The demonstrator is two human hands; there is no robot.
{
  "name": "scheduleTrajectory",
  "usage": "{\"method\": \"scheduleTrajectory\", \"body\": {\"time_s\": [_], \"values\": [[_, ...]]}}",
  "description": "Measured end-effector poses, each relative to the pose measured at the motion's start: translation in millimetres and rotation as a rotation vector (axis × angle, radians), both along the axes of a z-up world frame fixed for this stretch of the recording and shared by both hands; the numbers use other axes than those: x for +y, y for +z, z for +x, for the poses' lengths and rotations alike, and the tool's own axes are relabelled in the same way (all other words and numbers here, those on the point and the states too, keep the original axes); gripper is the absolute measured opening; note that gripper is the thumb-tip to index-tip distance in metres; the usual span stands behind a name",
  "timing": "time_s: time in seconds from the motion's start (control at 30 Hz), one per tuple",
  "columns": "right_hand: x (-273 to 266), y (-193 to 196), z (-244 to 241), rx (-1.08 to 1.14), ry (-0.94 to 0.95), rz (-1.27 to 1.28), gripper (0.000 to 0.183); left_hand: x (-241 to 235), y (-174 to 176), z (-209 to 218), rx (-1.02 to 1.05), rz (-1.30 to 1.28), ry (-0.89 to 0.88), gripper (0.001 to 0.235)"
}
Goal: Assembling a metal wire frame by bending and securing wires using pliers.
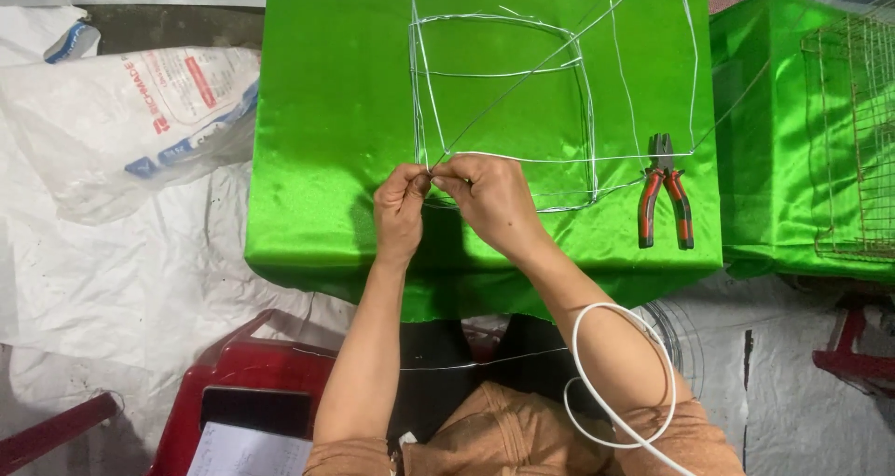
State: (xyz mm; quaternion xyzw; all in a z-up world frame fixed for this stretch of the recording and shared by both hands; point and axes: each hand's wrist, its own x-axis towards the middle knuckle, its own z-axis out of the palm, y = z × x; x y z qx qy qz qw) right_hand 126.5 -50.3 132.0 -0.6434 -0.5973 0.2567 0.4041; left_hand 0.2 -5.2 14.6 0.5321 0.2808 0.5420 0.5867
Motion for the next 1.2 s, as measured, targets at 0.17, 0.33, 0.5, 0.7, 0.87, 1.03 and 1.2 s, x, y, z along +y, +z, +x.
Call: {"method": "scheduleTrajectory", "body": {"time_s": [0.17, 0.33, 0.5, 0.7, 0.87, 1.03, 1.2], "values": [[-1, 7, 0, -0.101, 0.009, -0.098, 0.012, 0, -7, 1, 0.045, -0.001, 0.03, 0.017], [4, 9, -3, -0.14, 0.02, -0.082, 0.012, -6, -12, 8, 0.04, -0.027, 0.108, 0.018], [5, 0, 1, -0.235, -0.018, -0.139, 0.009, -9, -6, 16, 0.079, -0.031, 0.146, 0.015], [2, -5, 7, -0.235, -0.01, -0.141, 0.011, -10, -11, 20, 0.124, -0.003, 0.142, 0.015], [4, -44, 13, -0.335, -0.044, 0.046, 0.016, -6, 22, 17, 0.196, -0.05, 0.128, 0.021], [5, -64, 9, -0.526, -0.073, 0.209, 0.012, -9, 13, 12, 0.029, -0.05, 0.044, 0.026], [-30, -25, 5, -0.554, -0.101, 0.335, 0.022, -3, 16, 18, 0.01, -0.125, 0.001, 0.039]]}}
